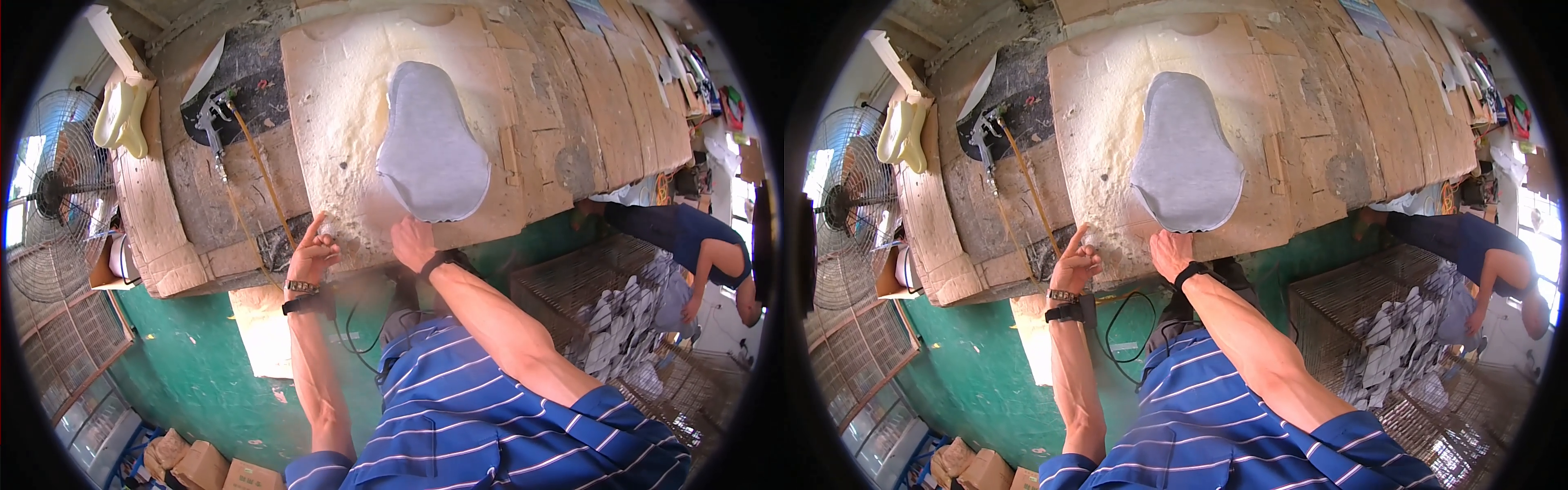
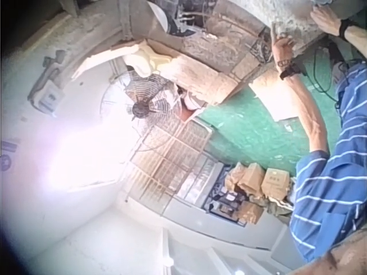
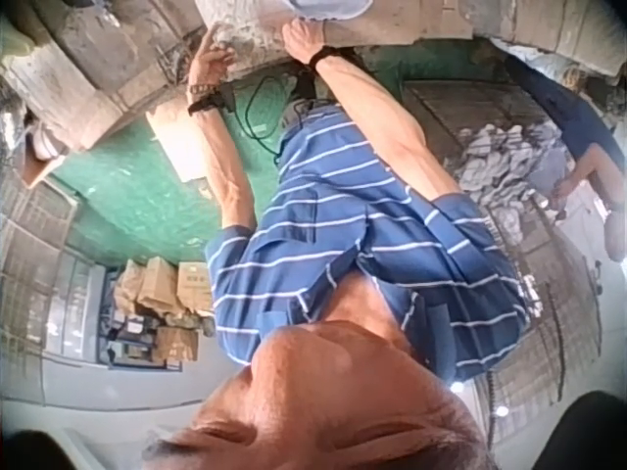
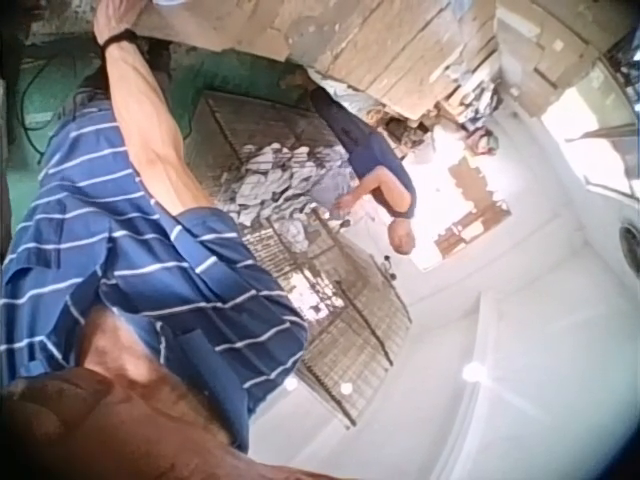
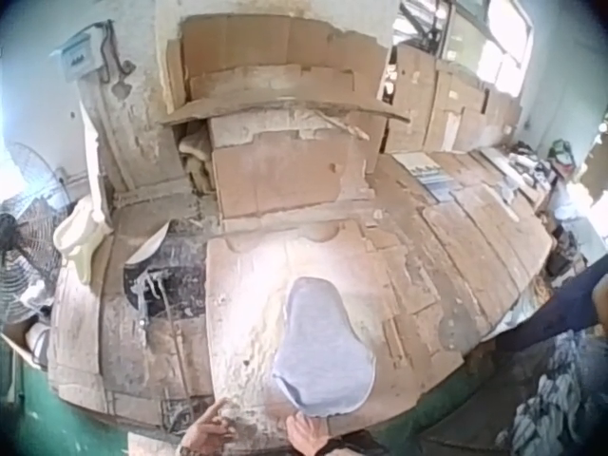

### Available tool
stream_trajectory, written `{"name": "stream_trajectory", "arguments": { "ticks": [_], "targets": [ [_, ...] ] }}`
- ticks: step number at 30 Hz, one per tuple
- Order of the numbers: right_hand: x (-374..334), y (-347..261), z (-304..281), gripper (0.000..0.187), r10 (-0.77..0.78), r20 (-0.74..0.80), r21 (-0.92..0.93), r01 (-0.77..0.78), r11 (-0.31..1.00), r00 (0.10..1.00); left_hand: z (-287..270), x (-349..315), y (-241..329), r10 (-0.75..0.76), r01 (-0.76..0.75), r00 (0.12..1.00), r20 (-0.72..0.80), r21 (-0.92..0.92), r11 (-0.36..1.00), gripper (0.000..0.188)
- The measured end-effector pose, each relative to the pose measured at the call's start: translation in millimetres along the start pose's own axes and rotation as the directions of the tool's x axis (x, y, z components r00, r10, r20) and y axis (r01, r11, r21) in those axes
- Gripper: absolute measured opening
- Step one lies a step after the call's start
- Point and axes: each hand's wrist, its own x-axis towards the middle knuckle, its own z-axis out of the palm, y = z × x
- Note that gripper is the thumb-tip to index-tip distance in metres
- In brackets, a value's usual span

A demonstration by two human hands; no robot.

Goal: The recorder is preparing or applying a substance to shoe sole components in a factory setting.

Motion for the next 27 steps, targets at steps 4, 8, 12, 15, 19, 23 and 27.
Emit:
{"name": "stream_trajectory", "arguments": {
  "ticks": [4, 8, 12, 15, 19, 23, 27],
  "targets": [
    [-1, -1, -9, 0.010, 0.001, 0.040, 0.036, -0.002, 0.999, 0.999, 20, -2, -21, 0.141, -0.102, 0.978, -0.154, 0.236, 0.966, 0.089],
    [0, -1, -12, 0.009, 0.028, 0.064, 0.055, -0.031, 0.998, 0.998, 43, -15, -63, 0.423, -0.074, 0.897, -0.133, 0.896, 0.438, 0.088],
    [1, -2, -13, 0.008, 0.065, 0.100, 0.044, -0.070, 0.997, 0.993, 66, -44, -81, 0.557, -0.067, 0.830, -0.035, 0.985, 0.162, 0.089],
    [0, 2, -12, 0.009, 0.064, 0.076, 0.033, -0.066, 0.997, 0.995, 94, -41, -57, 0.370, 0.015, 0.909, -0.190, 0.905, 0.426, 0.085],
    [-1, 5, -1, 0.016, -0.049, -0.097, -0.059, 0.043, 0.997, 0.994, 80, 4, -50, 0.248, -0.035, 0.944, -0.219, 0.679, 0.733, 0.070],
    [-1, -5, -12, 0.009, 0.001, 0.033, 0.019, -0.001, 1.000, 0.999, 53, 12, -59, 0.225, -0.052, 0.954, -0.196, 0.636, 0.770, 0.069],
    [0, 1, -8, 0.008, 0.011, 0.083, 0.002, -0.011, 1.000, 0.996, 66, 12, -60, 0.303, -0.005, 0.925, -0.230, 0.787, 0.616, 0.074]
  ]
}}
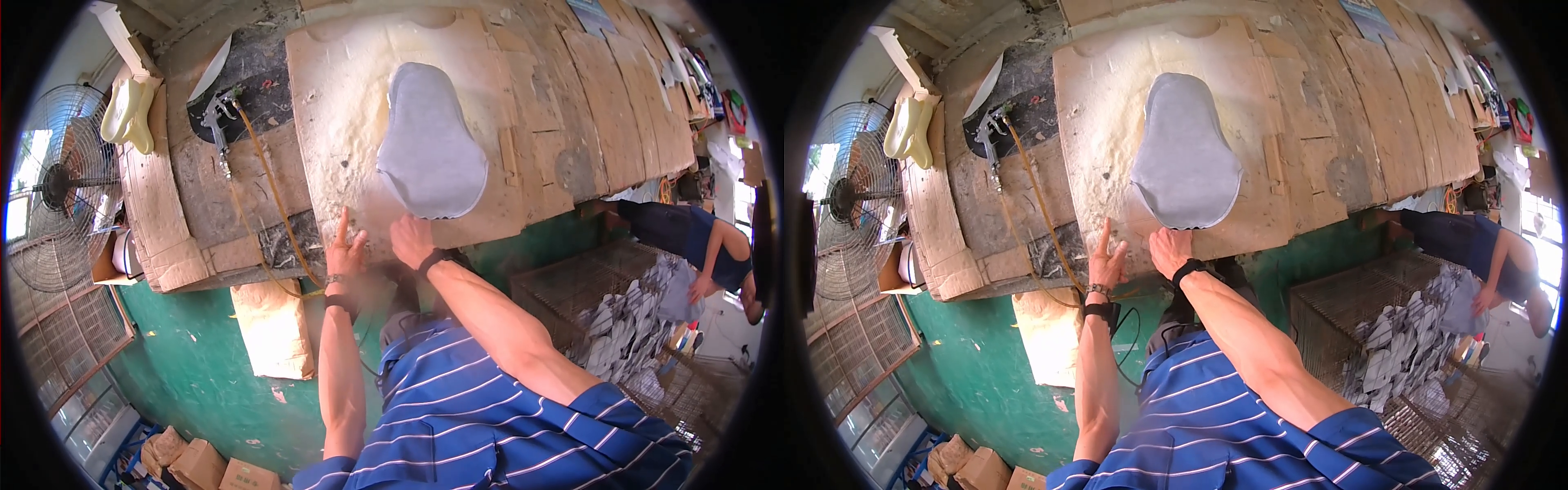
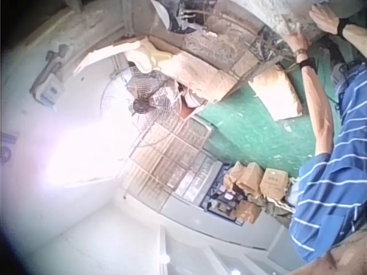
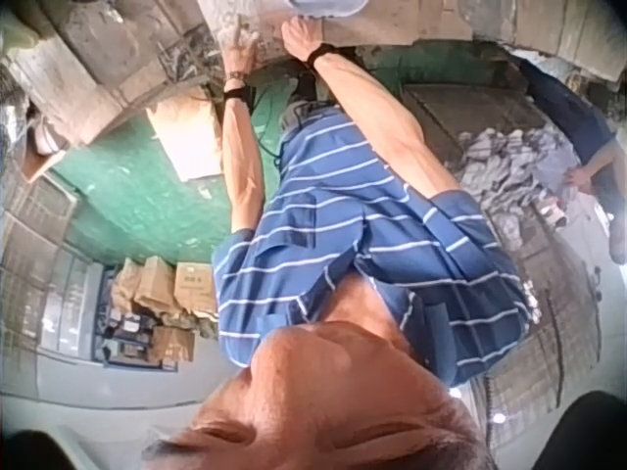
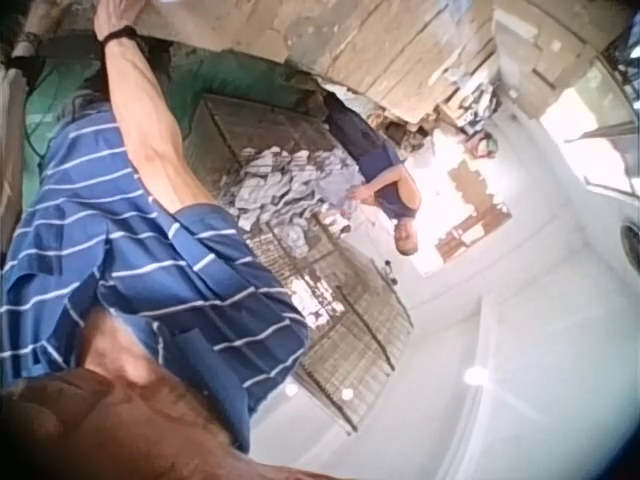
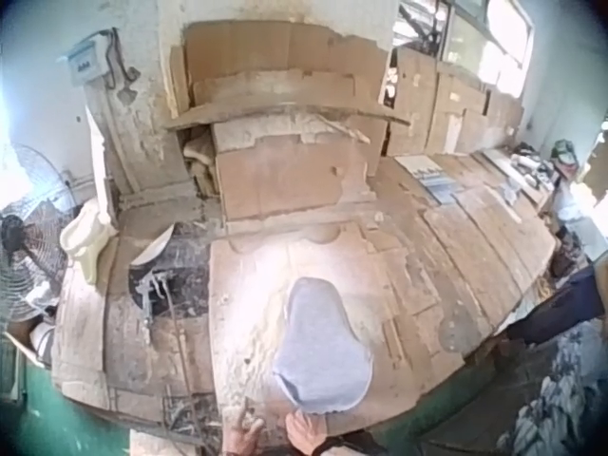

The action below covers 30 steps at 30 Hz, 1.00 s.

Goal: The recorder is preparing or applying a substance to shoe sole components in a factory setting.

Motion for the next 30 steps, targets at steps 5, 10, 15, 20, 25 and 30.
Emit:
{"name": "stream_trajectory", "arguments": {
  "ticks": [5, 10, 15, 20, 25, 30],
  "targets": [
    [-2, 5, 12, 0.023, -0.057, -0.172, -0.060, 0.047, 0.997, 0.984, 5, -5, 13, 0.041, -0.005, 0.995, -0.096, 0.344, 0.939, 0.080],
    [2, 0, 0, 0.009, -0.015, -0.071, 0.045, 0.018, 0.999, 0.997, -19, -4, 2, 0.016, 0.078, 0.984, 0.180, -0.501, 0.862, 0.070],
    [1, -1, -4, 0.008, 0.021, -0.074, 0.103, -0.014, 0.995, 0.997, -1, -7, 8, 0.006, 0.100, 0.990, 0.140, -0.733, 0.673, 0.062],
    [-2, -3, -8, 0.008, 0.057, -0.111, 0.042, -0.053, 0.998, 0.992, -2, -24, 7, 0.053, 0.065, 0.993, 0.110, -0.844, 0.532, 0.066],
    [1, -7, -7, 0.009, 0.065, -0.017, 0.070, -0.064, 0.996, 0.998, -26, -20, 1, -0.192, 0.219, 0.974, 0.118, -0.698, 0.682, 0.074],
    [0, -1, -9, 0.008, 0.035, -0.009, 0.068, -0.034, 0.997, 0.999, -32, -3, 8, -0.284, 0.276, 0.955, 0.080, -0.584, 0.763, 0.069]
  ]
}}
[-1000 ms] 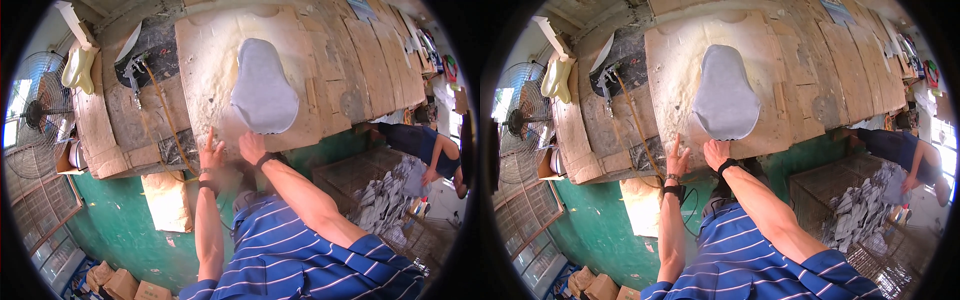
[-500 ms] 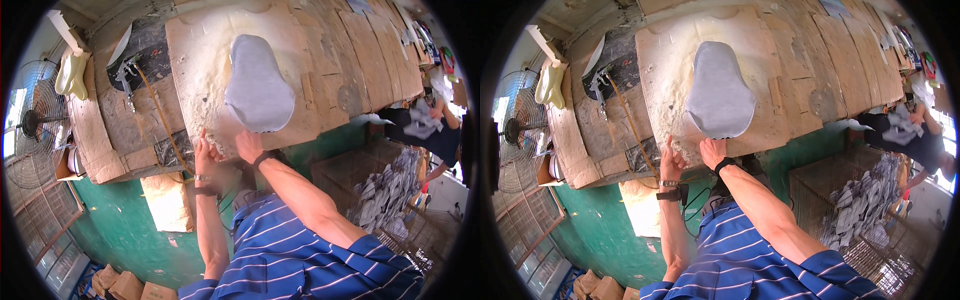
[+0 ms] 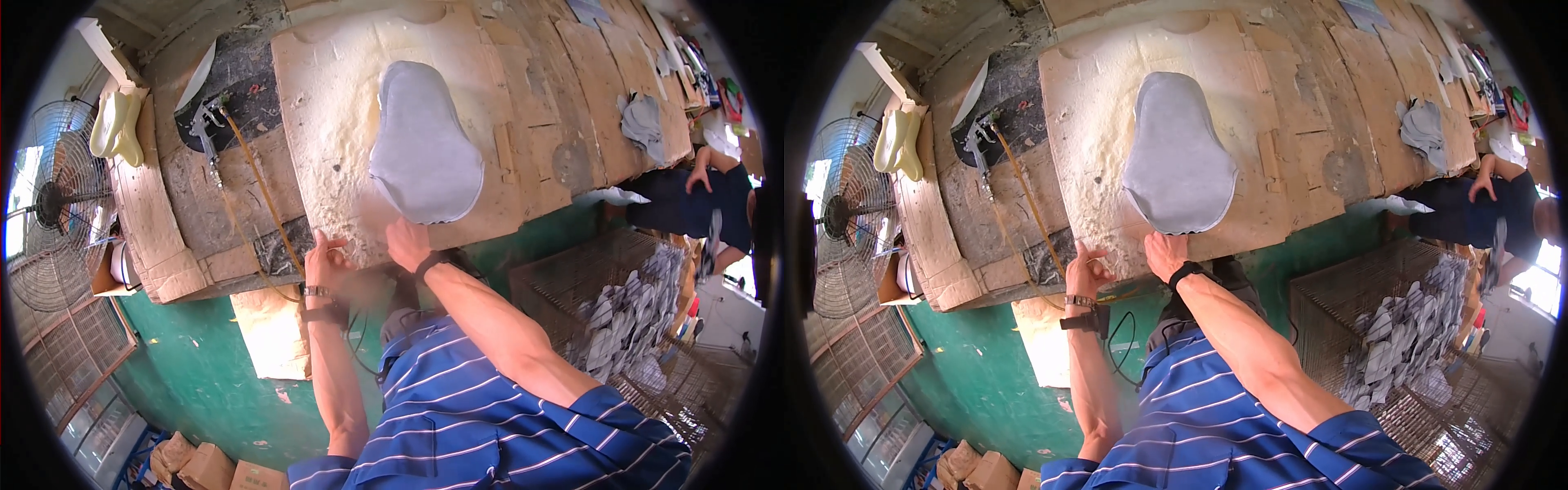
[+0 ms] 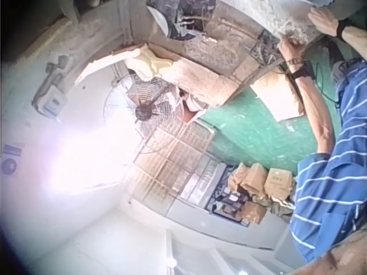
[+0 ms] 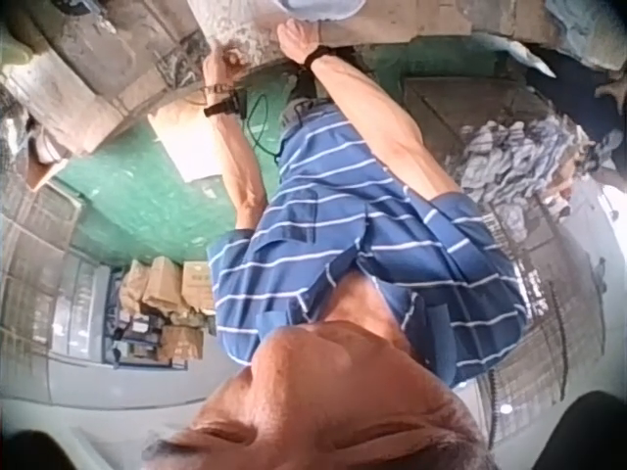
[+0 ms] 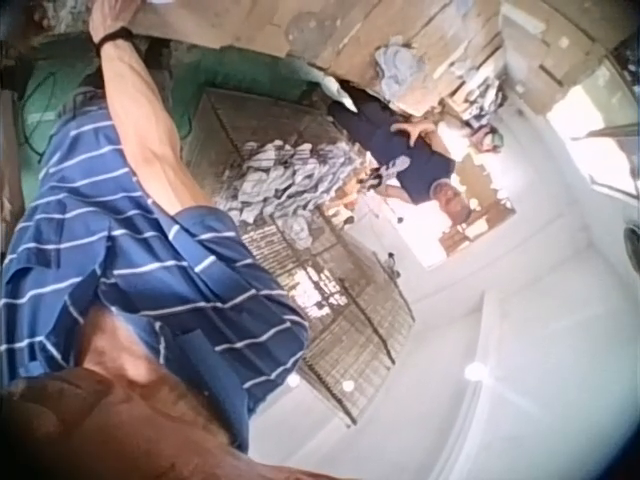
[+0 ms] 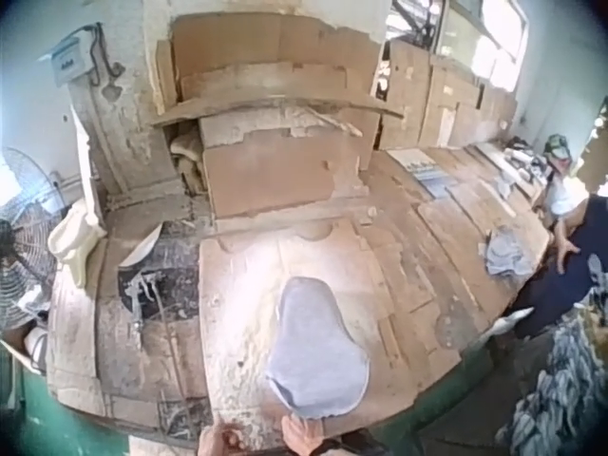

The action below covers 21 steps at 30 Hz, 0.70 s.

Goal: The recorder is preparing or applying a substance to shoe sole components in a factory setting.

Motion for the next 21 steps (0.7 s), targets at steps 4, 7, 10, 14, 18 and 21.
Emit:
{"name": "stream_trajectory", "arguments": {
  "ticks": [4, 7, 10, 14, 18, 21],
  "targets": [
    [1, 3, 9, 0.008, 0.006, -0.071, -0.010, -0.007, 1.000, 0.997, -9, 33, -3, -0.239, 0.232, 0.971, -0.010, 0.286, 0.930, 0.066],
    [4, -5, 14, 0.007, -0.036, -0.085, -0.027, 0.034, 0.999, 0.996, -23, 61, -19, -0.154, 0.197, 0.980, -0.124, 0.543, 0.817, 0.068],
    [2, -6, 13, 0.006, -0.058, -0.118, 0.052, 0.064, 0.997, 0.991, -8, 63, -15, -0.054, 0.263, 0.954, -0.294, 0.738, 0.622, 0.062],
    [3, 8, 19, 0.007, -0.015, -0.129, 0.019, 0.018, 1.000, 0.992, 28, 47, 16, -0.048, 0.304, 0.943, -0.330, 0.793, 0.528, 0.057],
    [3, 0, 10, 0.006, -0.012, -0.085, 0.070, 0.018, 0.997, 0.996, -4, 45, 17, -0.291, 0.366, 0.931, -0.222, 0.586, 0.723, 0.060],
    [2, 1, 7, 0.006, 0.013, -0.060, 0.088, -0.007, 0.996, 0.998, -20, 44, 30, -0.431, 0.441, 0.890, -0.147, 0.512, 0.737, 0.062]
  ]
}}
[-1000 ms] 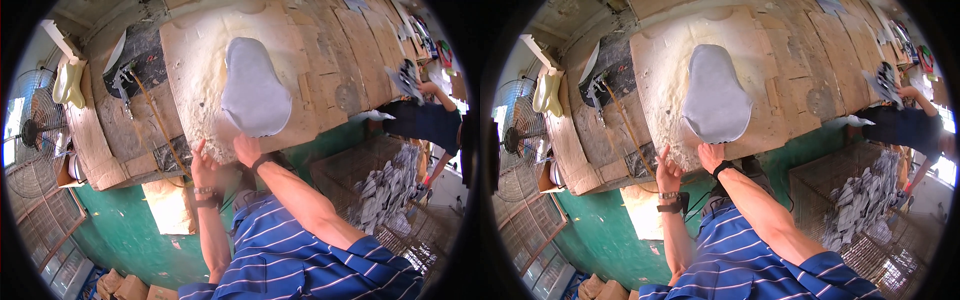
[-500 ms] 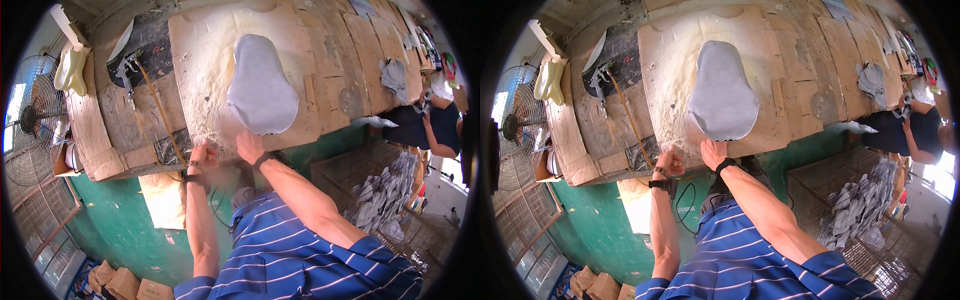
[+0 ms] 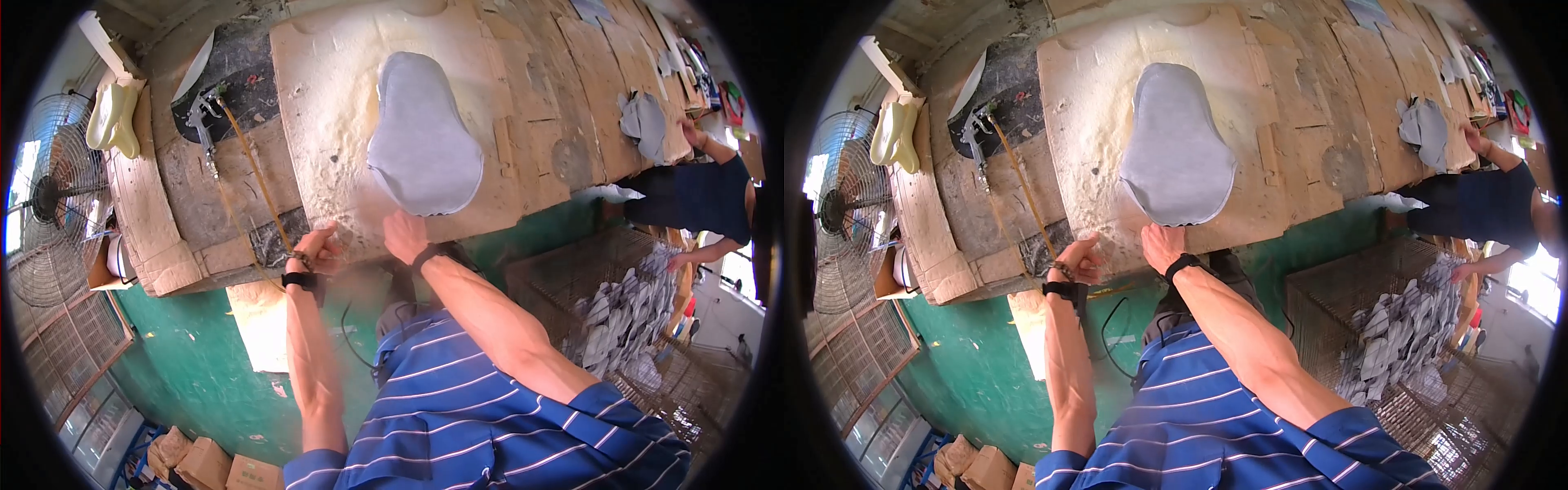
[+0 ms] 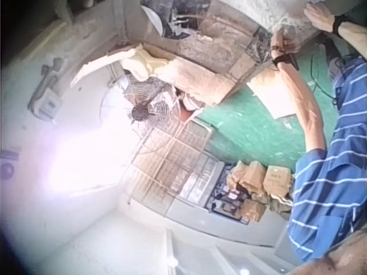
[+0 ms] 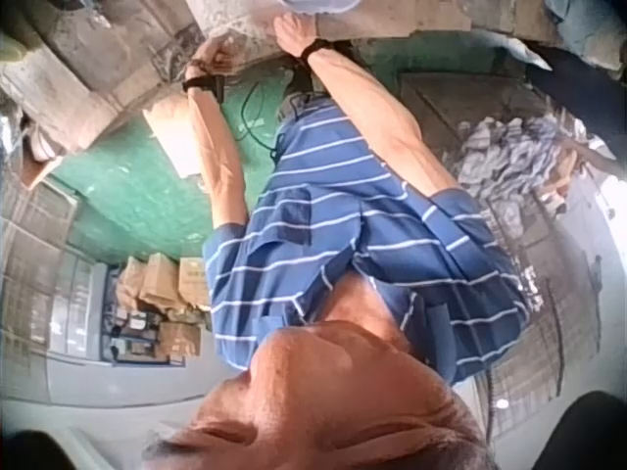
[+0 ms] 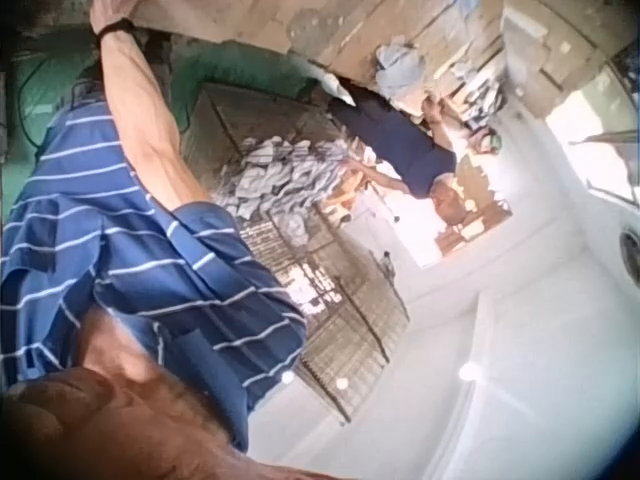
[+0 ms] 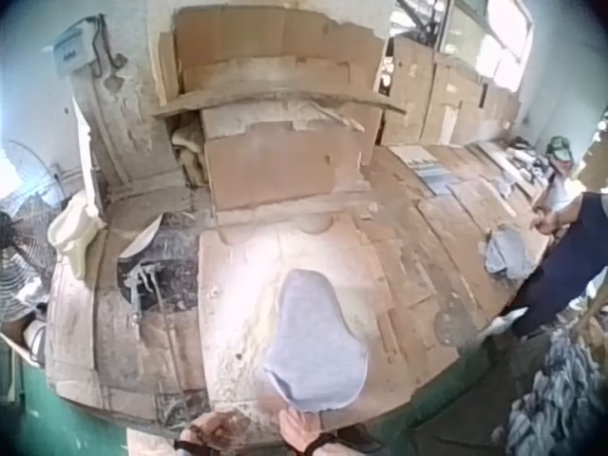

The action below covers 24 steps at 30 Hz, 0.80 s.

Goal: The recorder is preparing or applying a substance to shoe sole components in a factory setting.

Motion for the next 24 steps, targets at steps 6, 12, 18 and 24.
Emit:
{"name": "stream_trajectory", "arguments": {
  "ticks": [6, 12, 18, 24],
  "targets": [
    [1, -1, 1, 0.005, 0.004, -0.012, -0.014, -0.004, 1.000, 1.000, -18, -10, 47, 0.075, -0.059, 0.996, -0.041, 0.304, 0.951, 0.043],
    [5, 1, 10, 0.006, 0.000, -0.021, -0.064, -0.001, 0.998, 1.000, 12, -8, 80, 0.193, -0.034, 0.966, -0.170, 0.660, 0.751, 0.029],
    [4, 2, 7, 0.006, 0.030, -0.001, -0.022, -0.030, 0.999, 1.000, 28, -8, 34, 0.491, -0.039, 0.766, -0.416, 0.732, 0.681, 0.035],
    [3, -6, 0, 0.006, 0.000, 0.038, -0.020, 0.001, 1.000, 0.999, 47, 3, -47, 0.567, -0.121, 0.590, -0.575, 0.631, 0.766, 0.079]
  ]
}}
